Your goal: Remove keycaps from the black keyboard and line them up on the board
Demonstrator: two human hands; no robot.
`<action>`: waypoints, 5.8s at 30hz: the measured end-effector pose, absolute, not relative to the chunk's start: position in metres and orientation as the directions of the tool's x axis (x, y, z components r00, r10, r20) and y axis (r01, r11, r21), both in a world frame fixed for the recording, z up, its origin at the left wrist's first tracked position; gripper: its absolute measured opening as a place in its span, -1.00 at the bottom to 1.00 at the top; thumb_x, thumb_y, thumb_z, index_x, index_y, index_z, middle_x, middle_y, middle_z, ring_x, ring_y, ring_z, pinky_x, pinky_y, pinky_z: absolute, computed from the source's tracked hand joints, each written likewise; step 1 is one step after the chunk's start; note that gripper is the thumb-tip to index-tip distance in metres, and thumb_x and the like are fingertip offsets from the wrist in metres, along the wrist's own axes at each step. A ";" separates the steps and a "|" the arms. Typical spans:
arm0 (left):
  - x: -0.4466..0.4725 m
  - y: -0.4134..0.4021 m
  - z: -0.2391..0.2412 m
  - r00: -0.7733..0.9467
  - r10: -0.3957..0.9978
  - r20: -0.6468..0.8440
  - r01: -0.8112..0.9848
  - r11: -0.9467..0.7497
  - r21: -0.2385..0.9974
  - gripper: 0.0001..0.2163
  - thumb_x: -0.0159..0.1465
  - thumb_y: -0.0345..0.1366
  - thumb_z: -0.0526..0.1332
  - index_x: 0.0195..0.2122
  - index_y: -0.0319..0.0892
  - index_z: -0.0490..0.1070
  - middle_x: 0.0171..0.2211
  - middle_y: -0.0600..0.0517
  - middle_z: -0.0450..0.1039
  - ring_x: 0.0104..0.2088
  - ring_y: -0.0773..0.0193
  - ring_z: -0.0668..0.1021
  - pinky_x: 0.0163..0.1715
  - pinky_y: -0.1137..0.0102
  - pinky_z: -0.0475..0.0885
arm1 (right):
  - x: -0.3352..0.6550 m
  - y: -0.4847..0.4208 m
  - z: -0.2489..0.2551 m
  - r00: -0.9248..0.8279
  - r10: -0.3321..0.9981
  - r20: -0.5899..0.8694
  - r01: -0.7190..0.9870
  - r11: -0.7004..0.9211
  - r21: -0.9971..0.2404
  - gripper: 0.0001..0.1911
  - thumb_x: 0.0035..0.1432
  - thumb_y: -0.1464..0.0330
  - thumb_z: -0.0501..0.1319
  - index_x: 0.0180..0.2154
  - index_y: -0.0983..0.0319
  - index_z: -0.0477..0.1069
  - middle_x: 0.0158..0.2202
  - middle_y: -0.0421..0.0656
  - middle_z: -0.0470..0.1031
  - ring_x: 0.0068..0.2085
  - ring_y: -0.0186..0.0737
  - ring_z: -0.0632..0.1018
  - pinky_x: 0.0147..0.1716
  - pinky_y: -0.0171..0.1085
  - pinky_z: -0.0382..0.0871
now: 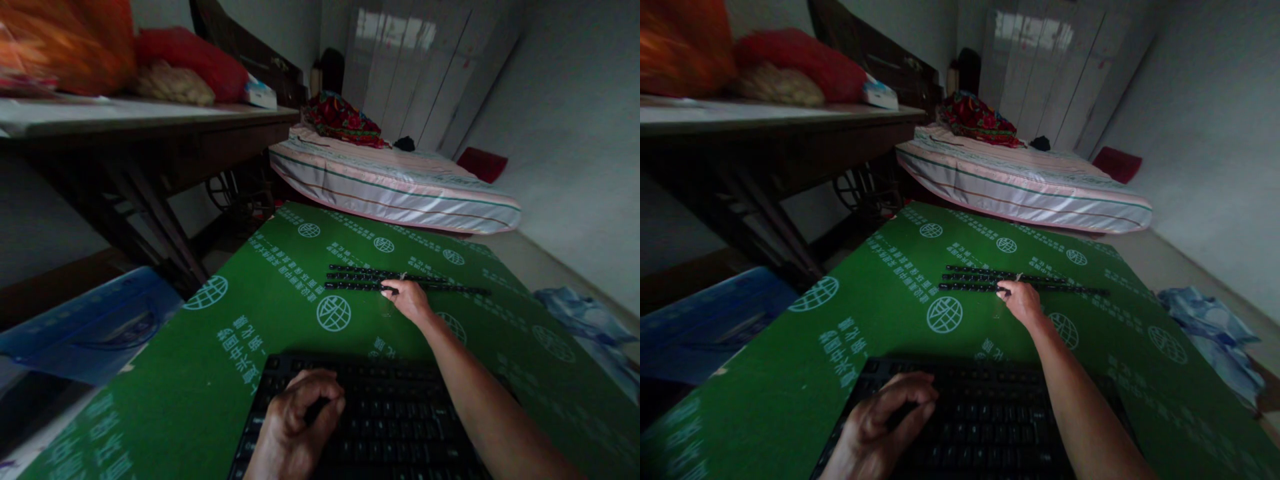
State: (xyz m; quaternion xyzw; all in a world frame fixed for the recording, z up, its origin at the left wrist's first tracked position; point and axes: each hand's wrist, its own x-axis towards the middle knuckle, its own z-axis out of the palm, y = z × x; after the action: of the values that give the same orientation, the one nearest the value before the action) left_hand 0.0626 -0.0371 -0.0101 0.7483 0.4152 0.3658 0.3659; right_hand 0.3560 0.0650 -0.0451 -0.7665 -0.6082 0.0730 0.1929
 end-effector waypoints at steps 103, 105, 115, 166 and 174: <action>0.075 -0.036 -0.014 0.328 0.944 0.049 -0.037 -0.039 0.999 -0.91 0.04 -0.32 0.26 -0.52 -0.23 0.46 -0.59 0.11 0.46 -0.58 0.41 0.42 -0.53 0.51 0.29 | 0.247 -0.135 -0.018 0.439 0.898 -0.005 0.150 -0.079 -0.986 -0.63 -0.01 0.09 0.23 -0.45 0.30 0.45 -0.66 -0.18 0.45 -0.72 -0.43 0.34 -0.77 -0.45 0.11; 0.075 -0.035 -0.015 0.328 0.943 0.050 -0.027 -0.044 0.999 -0.91 0.05 -0.32 0.26 -0.52 -0.23 0.46 -0.60 0.12 0.44 -0.59 0.42 0.40 -0.55 0.51 0.28 | 0.246 -0.131 -0.015 0.443 0.897 -0.009 0.171 -0.094 -0.981 -0.64 -0.01 0.10 0.23 -0.47 0.30 0.44 -0.69 -0.21 0.42 -0.73 -0.46 0.30 -0.79 -0.47 0.08; 0.074 -0.035 -0.016 0.356 0.934 0.039 -0.046 -0.024 0.999 -0.90 0.05 -0.31 0.26 -0.52 -0.22 0.46 -0.60 0.12 0.42 -0.59 0.42 0.39 -0.55 0.51 0.27 | 0.239 -0.107 0.007 0.329 0.944 -0.032 0.309 -0.139 -0.941 -0.69 0.03 0.16 0.20 -0.57 0.26 0.31 -0.74 -0.27 0.35 -0.76 -0.49 0.24 -0.79 -0.50 0.04; 0.090 -0.057 -0.013 0.642 0.640 0.422 0.430 -0.756 0.493 -0.81 0.14 -0.45 0.12 -0.22 -0.26 0.44 -0.22 -0.11 0.49 -0.07 0.11 0.43 -0.01 0.25 0.35 | 0.231 -0.087 -0.023 0.282 0.936 0.212 0.513 0.040 -0.858 -1.00 -0.15 0.41 0.12 -0.54 0.21 0.29 -0.60 -0.27 0.34 -0.54 -0.33 0.37 -0.52 -0.38 0.25; 0.101 -0.053 -0.015 0.637 0.703 0.317 0.531 -0.697 0.482 -0.78 0.10 -0.43 0.17 -0.22 -0.20 0.48 -0.10 -0.09 0.45 -0.02 0.06 0.39 0.03 0.20 0.32 | 0.226 -0.089 -0.021 0.342 0.924 0.173 0.417 0.015 -0.909 -0.96 -0.14 0.44 0.10 -0.54 0.19 0.25 -0.61 -0.29 0.31 -0.54 -0.33 0.36 -0.54 -0.38 0.24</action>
State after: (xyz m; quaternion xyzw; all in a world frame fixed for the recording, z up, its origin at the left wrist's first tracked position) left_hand 0.1005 -0.0526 -0.0147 0.8876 0.3475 0.2469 0.1747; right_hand 0.2260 -0.0889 -0.0214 -0.6532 -0.5130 0.2563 0.4945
